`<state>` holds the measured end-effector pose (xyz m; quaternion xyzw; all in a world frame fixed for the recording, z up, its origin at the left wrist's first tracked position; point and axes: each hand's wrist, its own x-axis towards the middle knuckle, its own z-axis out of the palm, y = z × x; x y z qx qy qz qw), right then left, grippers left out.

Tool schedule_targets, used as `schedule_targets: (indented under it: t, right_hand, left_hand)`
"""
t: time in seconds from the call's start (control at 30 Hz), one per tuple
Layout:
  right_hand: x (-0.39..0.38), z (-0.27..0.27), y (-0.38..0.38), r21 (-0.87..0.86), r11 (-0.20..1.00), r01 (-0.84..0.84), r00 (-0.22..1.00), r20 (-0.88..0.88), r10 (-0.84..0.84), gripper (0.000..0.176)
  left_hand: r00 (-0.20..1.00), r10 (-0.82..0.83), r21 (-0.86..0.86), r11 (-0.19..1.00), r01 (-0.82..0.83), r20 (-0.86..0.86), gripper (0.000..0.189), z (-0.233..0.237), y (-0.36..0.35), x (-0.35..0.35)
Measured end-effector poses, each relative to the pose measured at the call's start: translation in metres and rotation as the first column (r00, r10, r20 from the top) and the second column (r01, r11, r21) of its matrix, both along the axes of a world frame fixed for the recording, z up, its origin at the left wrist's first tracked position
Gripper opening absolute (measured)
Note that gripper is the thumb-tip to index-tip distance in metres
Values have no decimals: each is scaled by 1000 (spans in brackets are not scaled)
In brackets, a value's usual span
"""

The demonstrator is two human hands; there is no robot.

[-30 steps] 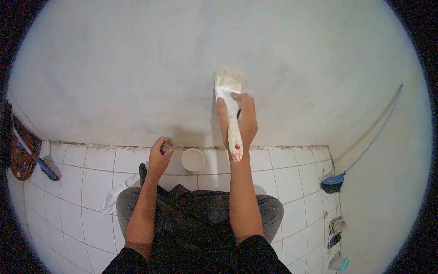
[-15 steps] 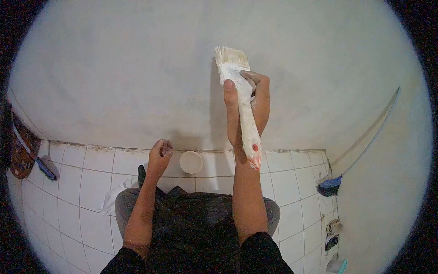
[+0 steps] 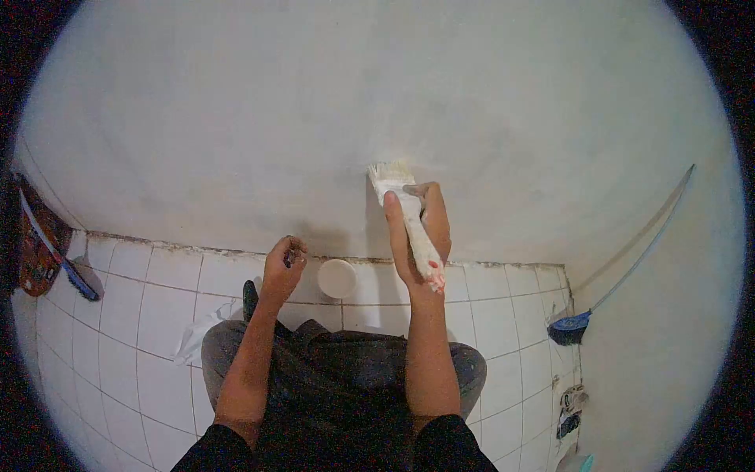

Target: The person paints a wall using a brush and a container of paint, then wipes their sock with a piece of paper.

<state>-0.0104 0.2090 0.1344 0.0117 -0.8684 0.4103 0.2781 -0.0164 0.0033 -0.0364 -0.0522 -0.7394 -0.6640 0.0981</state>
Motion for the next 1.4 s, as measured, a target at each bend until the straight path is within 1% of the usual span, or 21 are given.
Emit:
schedule_targets:
  t: [0.1,0.2,0.33,0.43,0.47,0.53,0.57,0.67,0.7,0.77,0.8,0.87,0.9,0.93,1.0,1.07,1.13,1.17,1.2,1.33,1.4]
  right_hand:
    - [-6,19,-2,-93,994,-55,992,-116,44,35]
    - [-26,39,1,73,995,-69,956,-281,86,32]
    - [-25,64,-4,126,992,-24,952,-300,61,32]
    - [-25,63,-2,-38,995,-92,890,-450,65,28]
    - [-26,58,-3,-35,995,-92,892,-448,67,28]
    - [-27,44,-5,-9,1000,-2,863,-505,-3,26]
    - [-37,27,1,73,997,-34,799,-597,71,27]
    - [-30,-6,0,231,965,126,884,-467,-3,20]
    - [-26,-13,0,233,964,126,883,-469,-2,20]
    - [-18,-23,1,231,965,126,947,-318,-48,18]
    - [-11,-25,2,232,964,131,947,-317,-52,18]
    - [2,-28,3,185,982,45,957,-289,11,18]
    - [7,-30,7,212,976,52,974,-225,-3,17]
    - [11,-35,10,213,976,50,975,-224,-1,17]
    - [18,-50,15,123,990,-62,975,-204,86,17]
    - [20,-64,23,114,990,-86,987,-125,100,16]
    - [22,-77,25,9,976,-218,974,56,218,15]
    - [25,-77,22,-103,965,-242,955,153,256,18]
    - [27,-80,18,-111,962,-249,947,179,266,18]
    - [19,-100,14,-124,956,-267,904,312,293,27]
    - [13,-112,15,-39,930,-365,847,400,350,24]
  left_hand:
    - [999,29,-55,998,-31,-32,14,4,2,1]
    - [1000,9,-3,1000,-9,14,14,1,1,0]
    - [999,11,28,1000,-10,-44,14,-2,1,-1]
    - [996,52,26,998,-50,-79,15,-5,3,-1]
    - [995,49,32,998,-46,-87,16,-6,2,-1]
    - [995,43,35,999,-39,-95,16,-6,3,-1]
    - [994,44,37,998,-41,-104,17,-4,2,0]
    - [992,41,21,999,-39,-120,18,-3,0,0]
    - [991,35,1,999,-35,-128,18,-3,-1,0]
    - [992,39,23,999,-37,-116,18,-4,0,1]
    - [994,38,41,999,-34,-104,18,-4,0,1]
    - [995,28,37,999,-24,-94,17,-3,0,2]
    - [996,25,34,999,-22,-83,17,-2,-1,2]
    - [996,27,35,999,-24,-82,17,-1,-2,3]
    - [997,41,41,998,-38,-68,16,1,-2,3]
    - [998,39,25,999,-38,-46,16,5,-3,4]
    - [999,43,9,999,-43,1,16,1,-2,3]
    - [996,58,24,998,-57,-64,15,-5,0,0]
    - [989,78,37,997,-74,-126,15,-10,1,-1]
    - [998,41,24,999,-40,-50,14,3,-3,1]
    - [998,47,79,996,-43,-44,15,7,-3,1]
